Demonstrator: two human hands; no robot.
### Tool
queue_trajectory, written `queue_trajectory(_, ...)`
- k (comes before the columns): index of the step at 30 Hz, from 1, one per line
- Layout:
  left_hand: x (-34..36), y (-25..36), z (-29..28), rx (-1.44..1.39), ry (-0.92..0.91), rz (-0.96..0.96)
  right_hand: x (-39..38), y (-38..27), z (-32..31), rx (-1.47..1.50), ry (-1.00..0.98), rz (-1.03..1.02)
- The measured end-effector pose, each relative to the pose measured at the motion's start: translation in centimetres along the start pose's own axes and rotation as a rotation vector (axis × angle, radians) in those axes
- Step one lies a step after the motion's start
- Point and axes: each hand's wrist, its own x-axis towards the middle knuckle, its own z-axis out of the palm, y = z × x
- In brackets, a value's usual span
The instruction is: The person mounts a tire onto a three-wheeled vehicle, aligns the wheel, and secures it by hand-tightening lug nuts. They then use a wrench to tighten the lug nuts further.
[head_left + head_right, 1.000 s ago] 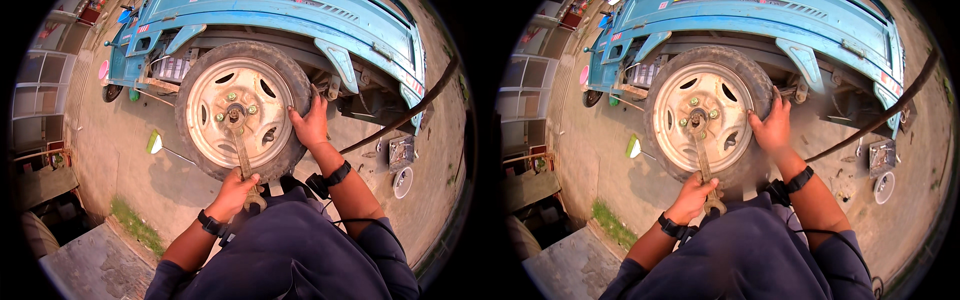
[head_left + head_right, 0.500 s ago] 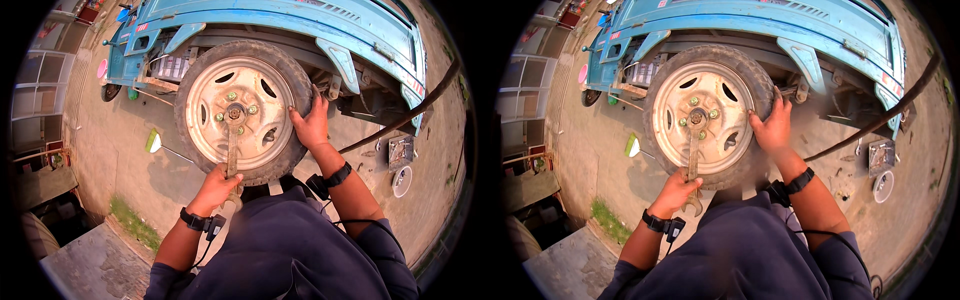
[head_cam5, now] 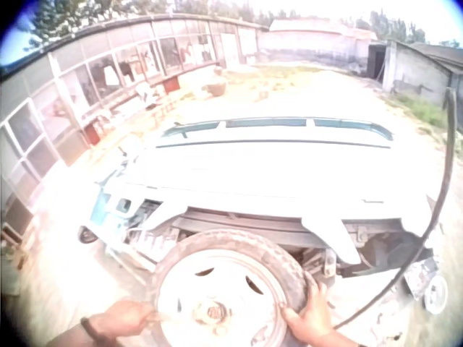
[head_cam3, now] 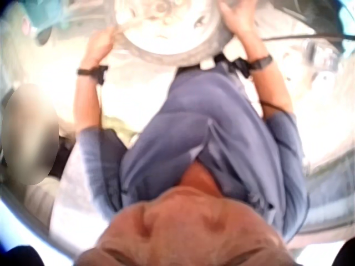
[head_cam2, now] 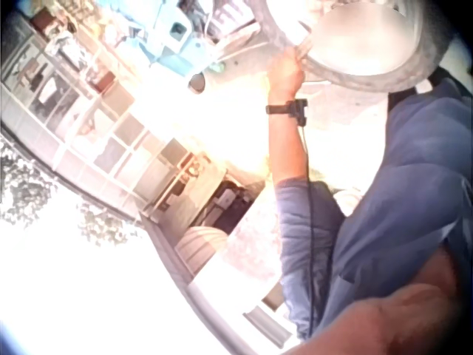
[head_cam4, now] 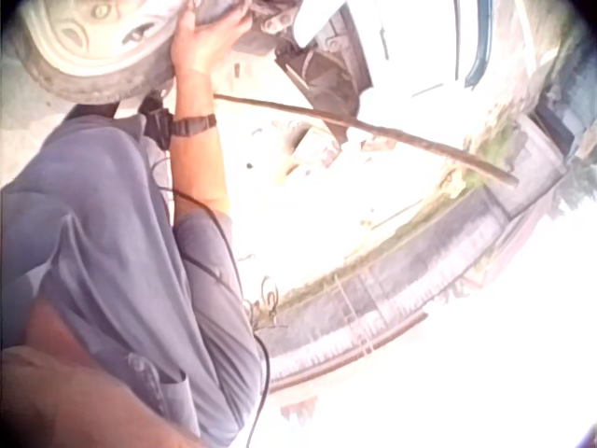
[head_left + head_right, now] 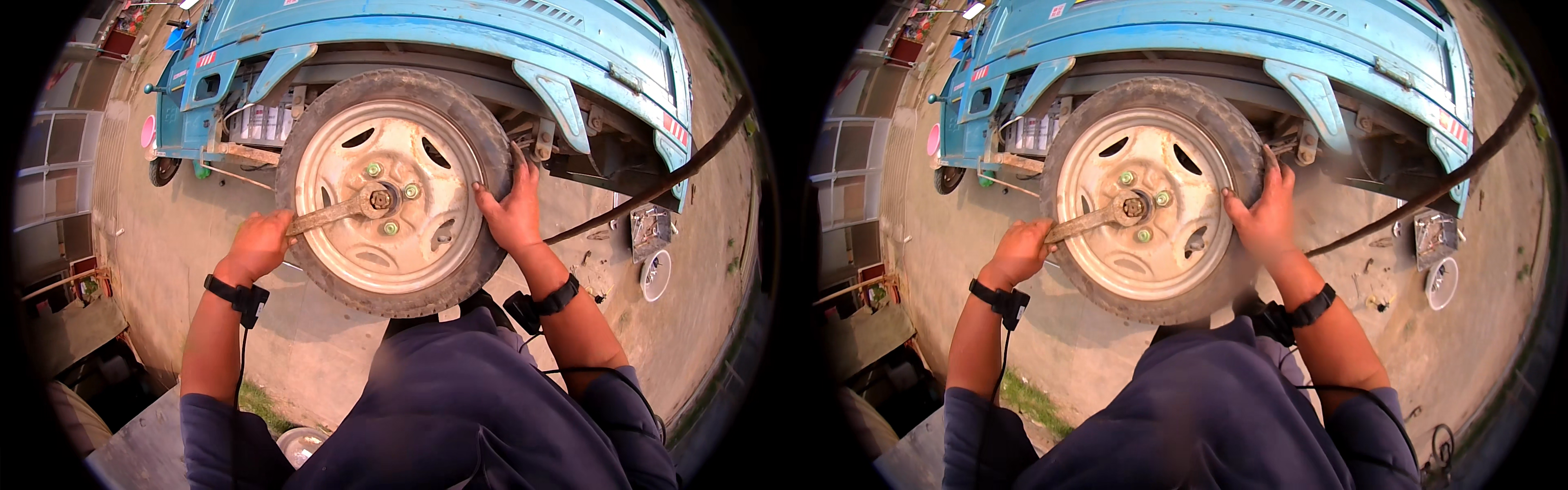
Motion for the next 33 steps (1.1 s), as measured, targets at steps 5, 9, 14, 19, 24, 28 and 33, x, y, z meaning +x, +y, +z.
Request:
queue_trajectory(5, 8.0, -1.4, -4.5, 0.225, 0.189, 0.25, 0.0, -0.3, -0.2, -0.011, -0.007, 0.029)
queue_trajectory(9, 7.8, -0.5, -5.8, 0.204, 0.209, 0.294, 0.1, -0.4, -0.4, -0.013, -0.011, 0.034)
queue_trajectory(14, 3.2, -4.1, -5.6, 0.173, 0.139, 0.019, 0.0, -0.7, -0.5, 0.01, -0.038, 0.12)
queue_trajectory(19, -3.7, 0.9, -4.0, -0.141, 0.006, -0.286, 0.1, -0.4, -0.6, -0.012, -0.005, 0.1)
queue_trajectory(24, -8.4, 12.2, 3.7, -1.254, -0.101, -0.547, 0.2, -0.6, -0.8, -0.012, -0.024, 0.111)
queue_trajectory(28, -8.5, 18.6, 7.1, -1.455, -0.105, -0.637, 0.1, -0.4, -0.6, 0.003, -0.016, 0.093)
queue_trajectory(33, -6.5, 21.8, 8.6, -1.58, -0.01, -0.653, 0.0, -0.7, -0.6, 0.025, -0.02, 0.111)
